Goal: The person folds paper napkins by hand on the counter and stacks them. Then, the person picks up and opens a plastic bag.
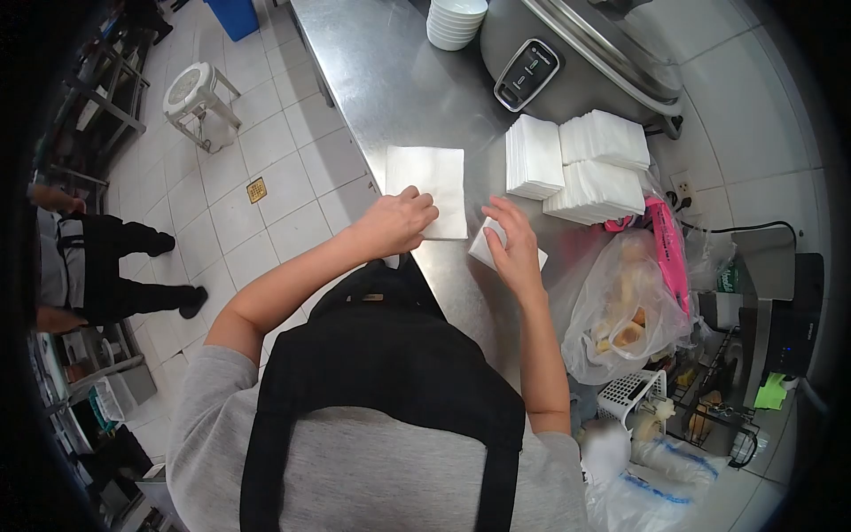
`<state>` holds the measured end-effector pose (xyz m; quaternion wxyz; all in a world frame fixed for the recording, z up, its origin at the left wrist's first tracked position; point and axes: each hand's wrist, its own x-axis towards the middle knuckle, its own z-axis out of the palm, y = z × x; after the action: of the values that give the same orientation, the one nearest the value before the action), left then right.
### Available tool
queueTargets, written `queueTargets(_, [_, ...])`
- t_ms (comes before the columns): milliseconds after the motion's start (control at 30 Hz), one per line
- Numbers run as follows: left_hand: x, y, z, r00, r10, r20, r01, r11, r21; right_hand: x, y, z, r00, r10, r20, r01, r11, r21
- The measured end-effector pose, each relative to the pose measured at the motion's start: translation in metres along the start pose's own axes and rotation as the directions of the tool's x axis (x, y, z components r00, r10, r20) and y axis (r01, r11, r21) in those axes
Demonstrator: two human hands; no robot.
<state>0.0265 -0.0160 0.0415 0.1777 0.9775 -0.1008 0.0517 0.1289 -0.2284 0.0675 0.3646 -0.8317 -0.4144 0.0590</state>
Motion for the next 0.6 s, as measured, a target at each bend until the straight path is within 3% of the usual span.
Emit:
queueTargets(167, [0.004,-0.003,0.008,1.0,0.001,-0.022,0.001,0.998,0.071,-0.004,0.0,-0.003,1.0,0.004,-0.014,-0.004,1.0,0.014])
queueTargets(433, [0.01,-0.013,0.003,0.99,-0.014,-0.142,0.004,0.997,-0.071,-0.006,0.01,0.003,1.0,0.003,0.009,-0.003,0.999,0.035])
queueTargets(600, [0.011,-0.019,-0.014,0.996,-0.09,-0.01,0.086,0.975,-0.205,0.006,-0.003,0.019,0.997,0.013,-0.074,-0.008,0.997,0.071])
